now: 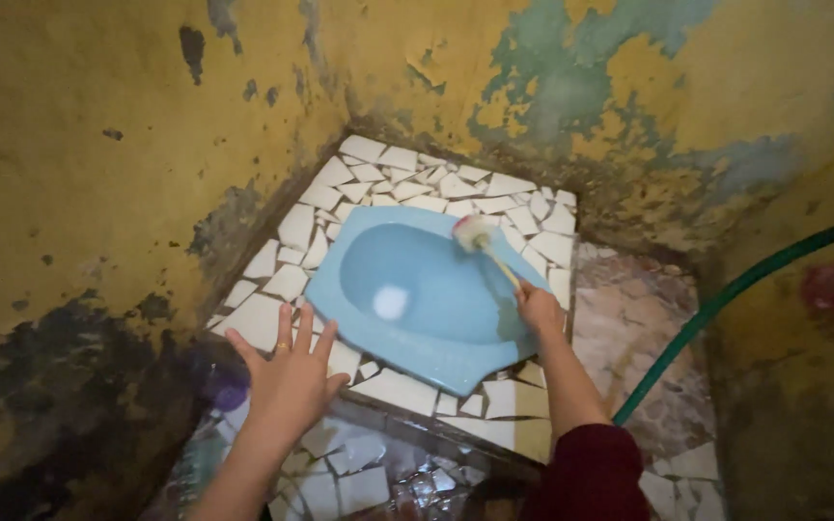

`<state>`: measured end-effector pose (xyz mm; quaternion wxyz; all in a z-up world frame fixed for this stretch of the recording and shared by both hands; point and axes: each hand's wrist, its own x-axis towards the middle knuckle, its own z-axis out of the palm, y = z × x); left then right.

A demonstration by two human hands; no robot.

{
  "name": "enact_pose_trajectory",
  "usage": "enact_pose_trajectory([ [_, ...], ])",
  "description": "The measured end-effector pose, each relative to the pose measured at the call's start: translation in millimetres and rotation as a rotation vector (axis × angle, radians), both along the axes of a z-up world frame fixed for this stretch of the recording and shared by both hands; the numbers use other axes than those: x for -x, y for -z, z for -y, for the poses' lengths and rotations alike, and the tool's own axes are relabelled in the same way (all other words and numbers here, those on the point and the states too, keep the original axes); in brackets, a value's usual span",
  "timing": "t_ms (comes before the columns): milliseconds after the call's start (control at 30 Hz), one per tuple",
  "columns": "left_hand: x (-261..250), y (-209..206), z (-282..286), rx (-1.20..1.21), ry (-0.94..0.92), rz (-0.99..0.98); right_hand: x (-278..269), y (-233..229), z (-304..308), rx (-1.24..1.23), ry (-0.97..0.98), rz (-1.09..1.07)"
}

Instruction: Scrubbing a squat toilet and the surrounding mosaic tiled floor using a brush and rinsing with water from a hose.

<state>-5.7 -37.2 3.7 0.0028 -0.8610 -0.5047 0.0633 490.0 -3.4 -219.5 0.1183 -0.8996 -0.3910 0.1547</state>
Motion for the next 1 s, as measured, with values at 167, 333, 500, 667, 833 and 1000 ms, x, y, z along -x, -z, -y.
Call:
enact_pose_trajectory([
  [167,-30.2,-7.2,-3.5,0.175,-0.036,0.035,7.5,-31.6,51.0,-0.070,0.049,-0.007],
  [333,-55.5,-5.6,-4.4,0.179,0.004,0.049,-49.3,19.6,68.9,-0.040,0.168,-0.004],
  [500,-75.2,-3.6,-10.2,0.189,0.039,0.073,-77.5,9.2,128.0,-0.001,0.238,0.071],
  [667,-87.9,3.3,-13.1,0.178,0.035,0.107,-105.7,23.0,162.7,0.045,0.228,0.059],
  [833,-94.0,6.4,-16.6,0.150,0.008,0.108,-6.4,-54.2,182.2,-0.021,0.118,0.080],
  [1000,-75.9,26.5,-34.9,0.004,-0.121,0.189,62.6,-23.4,201.1,-0.261,-0.301,0.200],
])
